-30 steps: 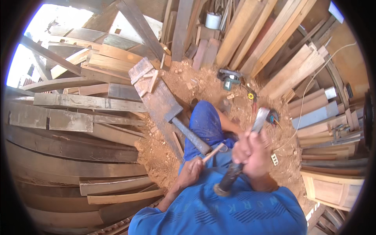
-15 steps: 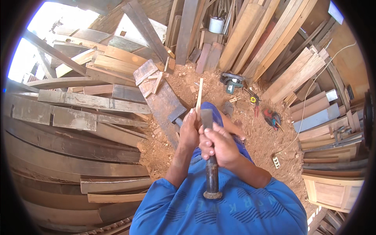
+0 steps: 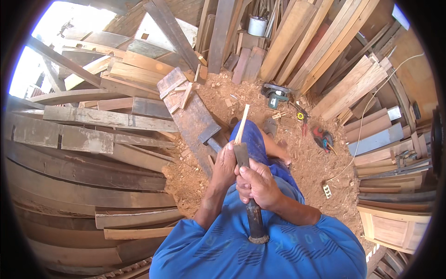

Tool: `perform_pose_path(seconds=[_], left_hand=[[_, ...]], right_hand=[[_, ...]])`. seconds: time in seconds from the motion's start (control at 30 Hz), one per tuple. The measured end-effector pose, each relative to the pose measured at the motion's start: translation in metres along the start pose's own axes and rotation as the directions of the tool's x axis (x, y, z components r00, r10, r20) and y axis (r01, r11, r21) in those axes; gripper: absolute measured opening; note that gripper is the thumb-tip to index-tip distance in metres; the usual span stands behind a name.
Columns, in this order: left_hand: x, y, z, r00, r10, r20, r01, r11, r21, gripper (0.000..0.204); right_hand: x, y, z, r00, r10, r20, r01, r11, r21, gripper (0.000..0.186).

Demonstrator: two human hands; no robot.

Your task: The person shapes a small piece of wood using a chisel and their hands, repeatedly removing thin shavings from the end and sides of the wooden stick.

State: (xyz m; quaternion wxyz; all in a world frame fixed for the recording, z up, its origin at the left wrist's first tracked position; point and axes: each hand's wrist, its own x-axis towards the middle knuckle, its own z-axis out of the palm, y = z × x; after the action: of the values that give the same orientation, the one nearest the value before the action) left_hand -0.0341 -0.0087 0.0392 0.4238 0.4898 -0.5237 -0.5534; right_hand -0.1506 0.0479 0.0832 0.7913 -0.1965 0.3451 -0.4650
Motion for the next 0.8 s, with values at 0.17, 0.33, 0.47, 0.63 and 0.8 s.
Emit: perform_pose_path(seconds=[0.17,0.33,0.47,0.63,0.8], left_hand=[[-0.035,-0.013,0.007,0.956,-0.070,0.284,0.039,0.993,0.115,0.042],[-0.040,-0.068,-0.015,0.964,-0.230,0.136,0.257,0.934,-0.249,0.043],[0.012,-0.015,-0.008,0.987,-0.063,0.150,0.119,0.908,-0.401,0.042],[0.029,0.003,0.000,0.961,0.275,0.005,-0.269,0.935,0.231,0.041],[0.013,0.015,-0.007,0.965,0.187,0.183,-0.229,0.943,0.243,0.042]], right_hand=[[-0.017,-0.023,0.001,0.930,-0.347,-0.119,0.330,0.933,-0.144,0.018],[-0.022,-0.034,-0.007,0.970,-0.224,-0.093,0.221,0.974,-0.045,0.017],[0.009,-0.020,-0.009,0.994,-0.077,-0.075,0.089,0.981,0.170,0.014],[0.010,-0.008,0.006,0.999,-0.017,0.046,0.011,0.993,0.118,0.015],[-0.004,-0.008,0.003,0.995,-0.092,-0.028,0.093,0.994,0.049,0.018]])
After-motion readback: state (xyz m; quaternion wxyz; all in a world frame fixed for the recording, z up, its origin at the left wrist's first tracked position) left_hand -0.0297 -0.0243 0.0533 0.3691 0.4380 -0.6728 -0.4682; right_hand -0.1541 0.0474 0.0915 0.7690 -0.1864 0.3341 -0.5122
